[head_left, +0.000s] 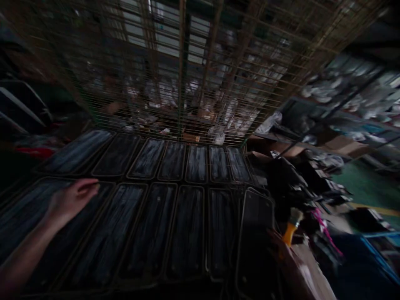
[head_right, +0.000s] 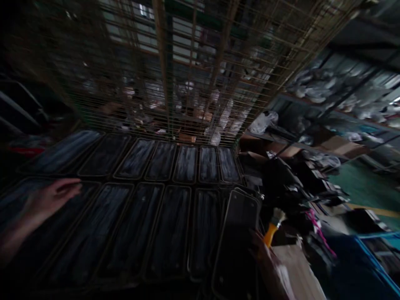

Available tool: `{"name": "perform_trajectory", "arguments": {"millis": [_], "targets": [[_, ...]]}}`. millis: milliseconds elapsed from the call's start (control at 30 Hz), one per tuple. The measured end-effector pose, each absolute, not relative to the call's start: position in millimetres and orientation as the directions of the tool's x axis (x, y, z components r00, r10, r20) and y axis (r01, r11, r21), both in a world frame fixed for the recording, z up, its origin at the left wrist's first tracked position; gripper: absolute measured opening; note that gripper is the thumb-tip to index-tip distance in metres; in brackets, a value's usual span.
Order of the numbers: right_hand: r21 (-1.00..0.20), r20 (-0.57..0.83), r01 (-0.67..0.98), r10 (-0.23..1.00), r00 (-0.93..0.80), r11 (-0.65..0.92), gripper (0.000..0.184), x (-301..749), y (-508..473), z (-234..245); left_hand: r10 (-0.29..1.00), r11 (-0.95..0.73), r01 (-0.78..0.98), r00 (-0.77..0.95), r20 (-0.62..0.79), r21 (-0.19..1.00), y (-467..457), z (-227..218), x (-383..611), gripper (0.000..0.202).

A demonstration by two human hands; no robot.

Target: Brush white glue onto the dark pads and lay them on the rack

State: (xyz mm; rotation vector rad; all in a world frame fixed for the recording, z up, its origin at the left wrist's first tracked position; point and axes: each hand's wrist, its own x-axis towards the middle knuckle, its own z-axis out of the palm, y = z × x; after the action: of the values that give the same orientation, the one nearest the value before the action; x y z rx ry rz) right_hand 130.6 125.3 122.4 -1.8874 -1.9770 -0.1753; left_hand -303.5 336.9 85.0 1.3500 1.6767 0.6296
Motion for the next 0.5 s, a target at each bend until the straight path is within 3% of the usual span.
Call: {"name": "perform_trajectory", "arguments": {"millis": [167,333,500], "targets": [[-0.213,0.234,0.956,0.961,-0.149,0.201,0.042,182,109,102,0.941,0.154,0.487,0.194,-0.278,0.860,222,92,-194,0.032],[-0.218,0.236,0.916,0.929,-0.285,0.337,0.043,197,113,98,0.901,0.032,0.498,0.362,-0.241,0.867,107,96,-121,0.032],[-0.180,0.307,0.862,0.859,-0.409,0.475,0.048,221,119,116,0.952,0.008,0.573,0.246,-0.181,0.819,75,94,-82,0.030]]}}
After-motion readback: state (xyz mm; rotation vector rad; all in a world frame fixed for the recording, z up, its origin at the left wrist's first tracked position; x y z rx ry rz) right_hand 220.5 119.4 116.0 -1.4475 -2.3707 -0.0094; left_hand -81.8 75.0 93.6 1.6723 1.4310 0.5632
